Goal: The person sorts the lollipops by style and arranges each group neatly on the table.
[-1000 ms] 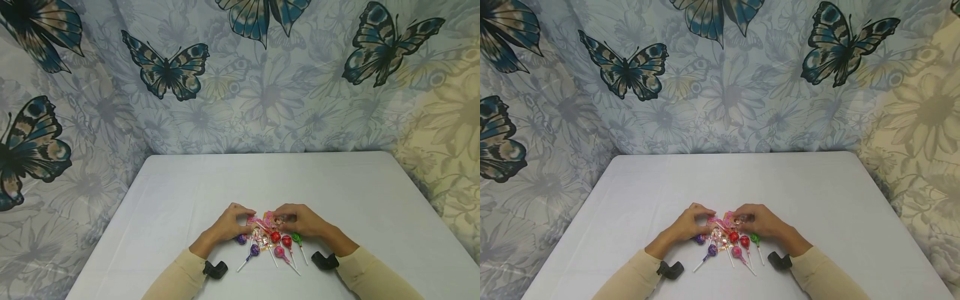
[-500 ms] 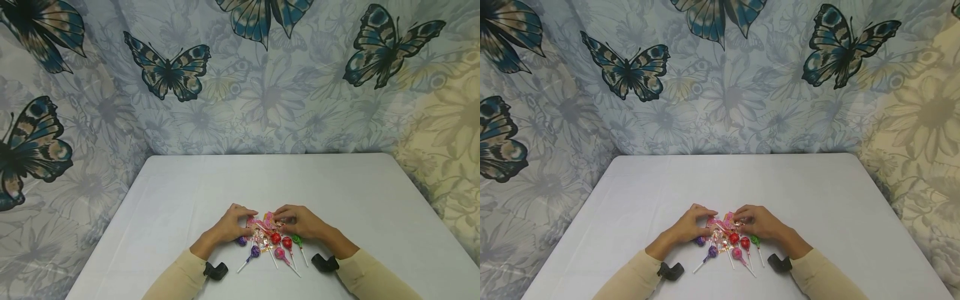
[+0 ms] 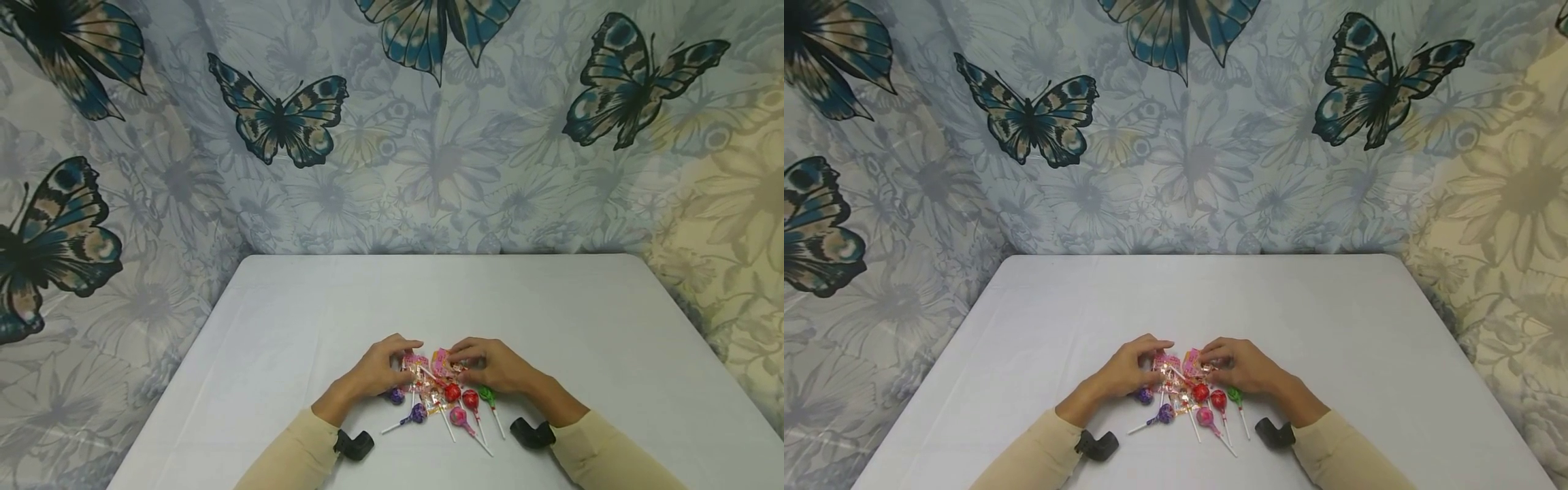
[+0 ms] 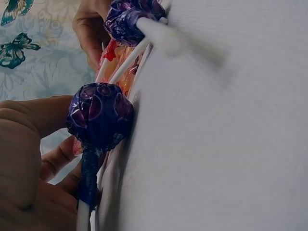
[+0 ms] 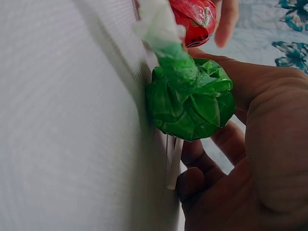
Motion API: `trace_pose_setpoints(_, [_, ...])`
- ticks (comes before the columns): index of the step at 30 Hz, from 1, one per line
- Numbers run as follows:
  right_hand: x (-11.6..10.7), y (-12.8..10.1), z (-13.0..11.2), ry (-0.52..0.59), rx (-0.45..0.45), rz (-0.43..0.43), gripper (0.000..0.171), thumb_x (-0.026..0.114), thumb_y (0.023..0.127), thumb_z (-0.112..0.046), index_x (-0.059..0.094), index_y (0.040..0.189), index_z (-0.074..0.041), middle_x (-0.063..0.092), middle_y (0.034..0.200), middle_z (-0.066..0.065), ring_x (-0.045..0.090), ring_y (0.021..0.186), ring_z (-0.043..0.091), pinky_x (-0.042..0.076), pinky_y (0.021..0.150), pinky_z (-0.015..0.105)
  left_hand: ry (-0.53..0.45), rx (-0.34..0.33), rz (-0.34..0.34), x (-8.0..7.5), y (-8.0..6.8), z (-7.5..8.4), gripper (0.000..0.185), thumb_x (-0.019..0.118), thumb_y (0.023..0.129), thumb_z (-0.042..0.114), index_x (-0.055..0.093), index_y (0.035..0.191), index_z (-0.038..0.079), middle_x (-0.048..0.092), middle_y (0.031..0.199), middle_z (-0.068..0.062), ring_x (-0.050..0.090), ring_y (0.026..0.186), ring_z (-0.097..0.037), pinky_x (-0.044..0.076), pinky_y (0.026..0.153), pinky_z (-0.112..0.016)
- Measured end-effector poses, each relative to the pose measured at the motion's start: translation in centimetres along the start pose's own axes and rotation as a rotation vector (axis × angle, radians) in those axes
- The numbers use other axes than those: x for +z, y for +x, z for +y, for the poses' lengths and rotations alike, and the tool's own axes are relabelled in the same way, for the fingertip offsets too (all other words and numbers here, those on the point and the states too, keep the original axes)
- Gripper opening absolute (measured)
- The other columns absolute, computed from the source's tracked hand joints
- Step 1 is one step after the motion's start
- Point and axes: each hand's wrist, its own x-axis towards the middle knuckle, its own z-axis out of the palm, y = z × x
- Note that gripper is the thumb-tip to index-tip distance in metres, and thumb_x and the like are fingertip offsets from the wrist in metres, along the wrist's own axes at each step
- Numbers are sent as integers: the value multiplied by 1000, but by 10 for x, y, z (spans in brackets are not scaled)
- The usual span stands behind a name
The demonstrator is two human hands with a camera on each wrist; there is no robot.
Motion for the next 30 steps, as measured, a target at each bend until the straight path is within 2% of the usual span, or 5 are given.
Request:
trace_pose_setpoints(8, [0,0,0,-16,1,2,32,74,86,-29,73,115,-15,62,119,-4,56,112,23,46,92,48,-85,-79,-21,0,2,2,53,75,80,1,60,131,6,56,104,2,53,68,-8,48,66,-24])
trace_pose_setpoints(12, [0,0,1,-19,-8,5,32,74,86,-29,73,115,-15,62,119,-3,56,112,23,46,92,48,-131,-107,-12,-1,1,3,52,72,81,-2,60,131,5,55,107,1,50,61,-7,47,63,-23])
trace_pose_setpoints(20, [0,-1,0,-11,-14,7,31,74,87,-28,73,115,-15,62,118,-3,56,112,23,46,92,48,-190,-132,57,-2,1,-1,51,72,80,-4,61,129,7,56,109,0,48,62,-8,44,58,-22])
trace_pose_setpoints(24, [0,-1,0,-5,-7,5,31,74,87,-28,73,115,-15,62,119,-2,56,113,24,45,93,50,-177,-133,72,-4,3,-3,51,71,80,-6,61,129,6,57,109,-2,47,64,-8,43,56,-23])
trace_pose_setpoints(30, [0,-1,0,-1,0,0,31,74,87,-29,73,115,-16,62,119,-3,56,113,24,45,93,50,-185,-176,97,-11,8,-6,52,68,81,-8,59,131,5,56,110,-3,44,60,-7,40,51,-21])
